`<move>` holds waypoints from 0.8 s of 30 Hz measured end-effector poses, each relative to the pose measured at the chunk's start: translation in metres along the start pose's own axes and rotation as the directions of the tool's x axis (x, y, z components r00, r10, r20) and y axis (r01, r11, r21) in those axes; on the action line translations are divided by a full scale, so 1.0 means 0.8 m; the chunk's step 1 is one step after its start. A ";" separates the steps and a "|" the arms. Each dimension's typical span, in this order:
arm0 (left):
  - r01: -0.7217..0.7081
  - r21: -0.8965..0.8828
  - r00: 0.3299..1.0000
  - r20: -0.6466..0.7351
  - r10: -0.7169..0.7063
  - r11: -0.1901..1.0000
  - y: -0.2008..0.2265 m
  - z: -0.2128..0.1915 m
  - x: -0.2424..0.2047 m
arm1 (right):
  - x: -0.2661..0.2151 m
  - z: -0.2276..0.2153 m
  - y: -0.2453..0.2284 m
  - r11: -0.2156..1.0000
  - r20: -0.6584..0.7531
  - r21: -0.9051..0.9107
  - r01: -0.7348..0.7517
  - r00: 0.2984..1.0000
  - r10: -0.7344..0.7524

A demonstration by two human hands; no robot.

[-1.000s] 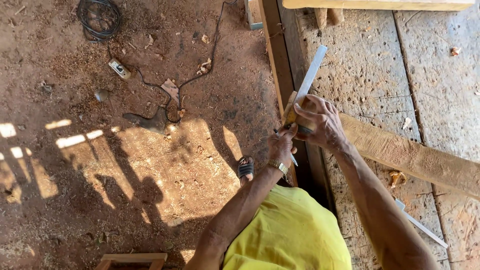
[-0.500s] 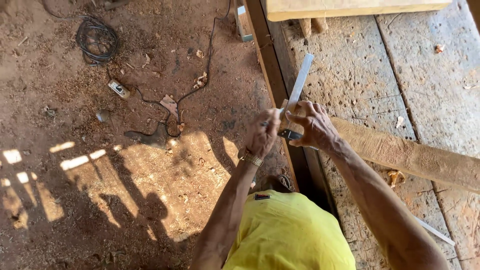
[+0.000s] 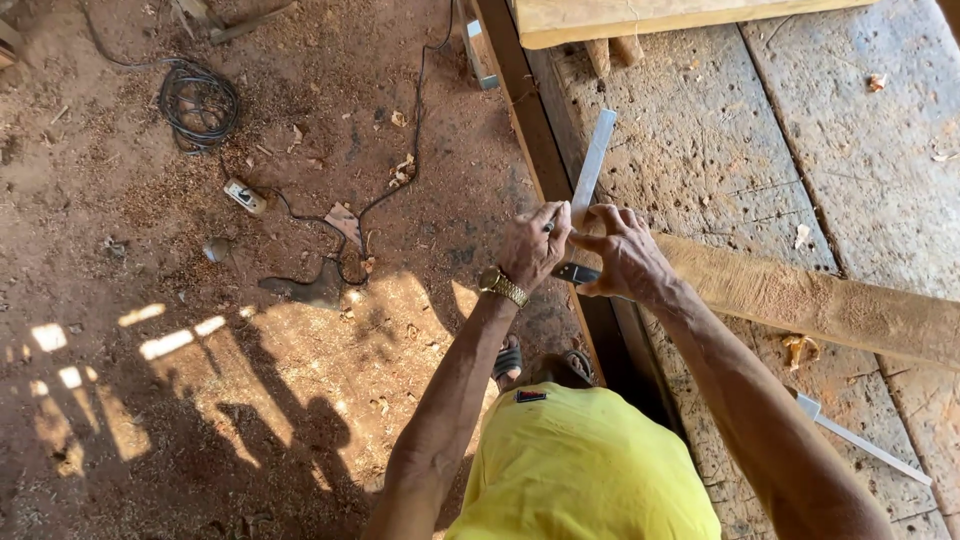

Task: Measuring and marking pieces of wood with a tape measure, try square, and pencil.

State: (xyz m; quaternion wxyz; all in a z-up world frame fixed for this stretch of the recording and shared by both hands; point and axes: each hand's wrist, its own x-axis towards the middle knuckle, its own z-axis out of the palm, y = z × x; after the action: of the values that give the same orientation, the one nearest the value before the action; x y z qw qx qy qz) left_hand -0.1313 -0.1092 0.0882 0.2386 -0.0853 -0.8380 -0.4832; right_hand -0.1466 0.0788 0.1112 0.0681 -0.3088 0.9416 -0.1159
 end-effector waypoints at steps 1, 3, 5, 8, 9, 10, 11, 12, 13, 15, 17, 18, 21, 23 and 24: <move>0.002 0.000 1.000 0.004 -0.002 1.000 0.003 -0.004 0.003 | -0.001 0.000 0.000 1.000 0.002 0.003 -0.002 1.000 0.002; -0.022 0.017 0.999 0.030 0.021 1.000 0.009 -0.010 0.008 | -0.002 0.000 0.001 1.000 0.002 0.017 -0.001 1.000 0.001; -0.015 0.036 0.999 0.042 0.013 0.999 0.015 -0.016 0.009 | -0.003 -0.009 -0.004 1.000 0.019 0.012 0.001 1.000 -0.001; -0.035 0.040 0.996 0.086 0.031 0.999 0.009 -0.019 0.002 | -0.005 -0.015 -0.012 1.000 0.034 -0.016 0.010 0.999 -0.010; -0.060 0.022 0.991 0.117 0.057 0.998 0.005 -0.018 -0.002 | -0.006 -0.016 -0.014 0.999 0.033 -0.037 0.017 0.999 -0.016; -0.061 0.019 0.991 0.122 0.058 0.998 0.007 -0.021 -0.009 | -0.007 -0.014 -0.013 0.999 0.033 -0.036 0.012 0.999 -0.011; -0.051 0.000 0.990 0.131 0.051 0.999 0.010 -0.025 -0.016 | -0.007 -0.012 -0.013 0.999 0.051 -0.034 0.017 0.999 -0.015; -0.041 -0.019 0.989 0.141 0.043 0.999 0.012 -0.030 -0.022 | -0.008 -0.009 -0.013 0.999 0.069 -0.032 0.022 0.997 -0.020; -0.043 -0.022 0.988 0.149 0.045 0.999 0.015 -0.033 -0.023 | -0.008 -0.011 -0.015 1.000 0.068 -0.028 0.014 0.998 -0.012; -0.008 -0.100 0.988 0.154 0.024 0.995 0.022 -0.042 -0.025 | -0.008 -0.014 -0.019 0.998 0.064 -0.046 0.039 0.997 -0.037; 0.013 -0.086 0.988 0.156 0.001 0.996 0.032 -0.055 -0.023 | -0.008 -0.016 -0.020 0.998 0.062 -0.047 0.039 0.997 -0.036; 0.032 -0.071 0.988 0.153 -0.020 0.997 0.038 -0.063 -0.022 | -0.008 -0.018 -0.022 0.998 0.059 -0.051 0.043 0.997 -0.040; 0.040 -0.078 0.981 0.191 -0.025 0.996 0.048 -0.075 -0.030 | -0.009 -0.019 -0.022 0.999 0.068 -0.040 0.027 0.997 -0.024; 0.051 -0.102 0.968 0.251 -0.024 0.993 0.027 -0.070 -0.029 | -0.009 -0.024 -0.023 0.999 0.061 -0.036 0.031 0.998 -0.029; 0.069 -0.128 0.949 0.313 -0.025 0.989 0.017 -0.067 -0.030 | -0.010 -0.025 -0.024 0.999 0.058 -0.031 0.033 0.998 -0.031</move>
State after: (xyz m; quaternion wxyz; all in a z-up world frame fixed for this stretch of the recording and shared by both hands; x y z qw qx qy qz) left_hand -0.0882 -0.1457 0.1100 0.0858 -0.1564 -0.8318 -0.5257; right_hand -0.1335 0.0721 0.1361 0.0884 -0.3283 0.9358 -0.0928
